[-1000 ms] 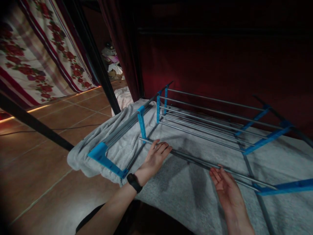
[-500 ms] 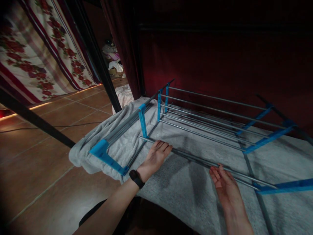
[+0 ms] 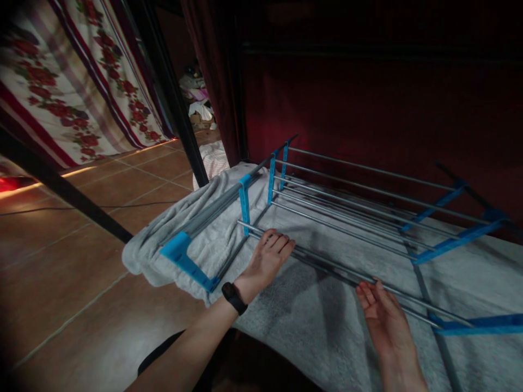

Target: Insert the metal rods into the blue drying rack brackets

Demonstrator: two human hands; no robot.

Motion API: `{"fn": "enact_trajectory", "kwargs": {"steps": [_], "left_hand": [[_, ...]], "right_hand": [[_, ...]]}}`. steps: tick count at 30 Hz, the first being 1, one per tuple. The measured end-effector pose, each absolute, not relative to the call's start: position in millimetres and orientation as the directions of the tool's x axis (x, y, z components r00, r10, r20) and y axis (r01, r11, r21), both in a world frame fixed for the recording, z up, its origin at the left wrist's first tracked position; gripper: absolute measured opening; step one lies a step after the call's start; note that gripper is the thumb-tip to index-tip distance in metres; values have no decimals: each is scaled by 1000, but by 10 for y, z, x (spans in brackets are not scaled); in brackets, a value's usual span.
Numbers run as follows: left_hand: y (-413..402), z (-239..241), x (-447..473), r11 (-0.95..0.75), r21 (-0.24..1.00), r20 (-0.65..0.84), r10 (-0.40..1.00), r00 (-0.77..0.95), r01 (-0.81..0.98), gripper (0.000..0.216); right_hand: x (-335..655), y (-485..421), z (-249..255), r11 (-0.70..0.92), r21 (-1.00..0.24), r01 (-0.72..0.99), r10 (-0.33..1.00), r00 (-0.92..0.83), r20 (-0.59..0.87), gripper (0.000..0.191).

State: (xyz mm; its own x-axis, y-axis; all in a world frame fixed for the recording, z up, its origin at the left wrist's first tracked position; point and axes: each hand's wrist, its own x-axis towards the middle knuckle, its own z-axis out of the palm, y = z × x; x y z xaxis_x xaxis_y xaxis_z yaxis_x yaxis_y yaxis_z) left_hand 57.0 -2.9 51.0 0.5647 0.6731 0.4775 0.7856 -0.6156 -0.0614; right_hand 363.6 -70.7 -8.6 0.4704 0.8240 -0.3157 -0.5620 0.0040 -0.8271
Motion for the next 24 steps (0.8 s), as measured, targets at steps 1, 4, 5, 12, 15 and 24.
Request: {"fn": "enact_trajectory", "kwargs": {"steps": [1,4,5,12,15,24], "left_hand": [[-26,507,570,-619,-58,496,663,561,783,32],[-23,494,561,-607,-40,550,650,525,794,35],[-22,489,553,-590,-32,567,654,501,807,38],[-8,513,442,-393,176,706,689,162,903,51],[20,531,399,-324,453,739,657,-146,830,45],[283,515,218,-316,948,263,716,-647,35,19]], "right_hand": [[3637,-704,-82,11,-825,-565,823,473,-313,25],[3637,-694,-75,26,-817,-576,825,475,-308,26],[3637,-690,-75,32,-817,-576,826,475,-303,26],[3657,-670,-92,73,-820,-567,816,507,-278,27],[3669,-662,-97,65,-827,-559,815,508,-279,27],[3663,-613,-89,74,-790,-609,819,489,-300,29]]}}
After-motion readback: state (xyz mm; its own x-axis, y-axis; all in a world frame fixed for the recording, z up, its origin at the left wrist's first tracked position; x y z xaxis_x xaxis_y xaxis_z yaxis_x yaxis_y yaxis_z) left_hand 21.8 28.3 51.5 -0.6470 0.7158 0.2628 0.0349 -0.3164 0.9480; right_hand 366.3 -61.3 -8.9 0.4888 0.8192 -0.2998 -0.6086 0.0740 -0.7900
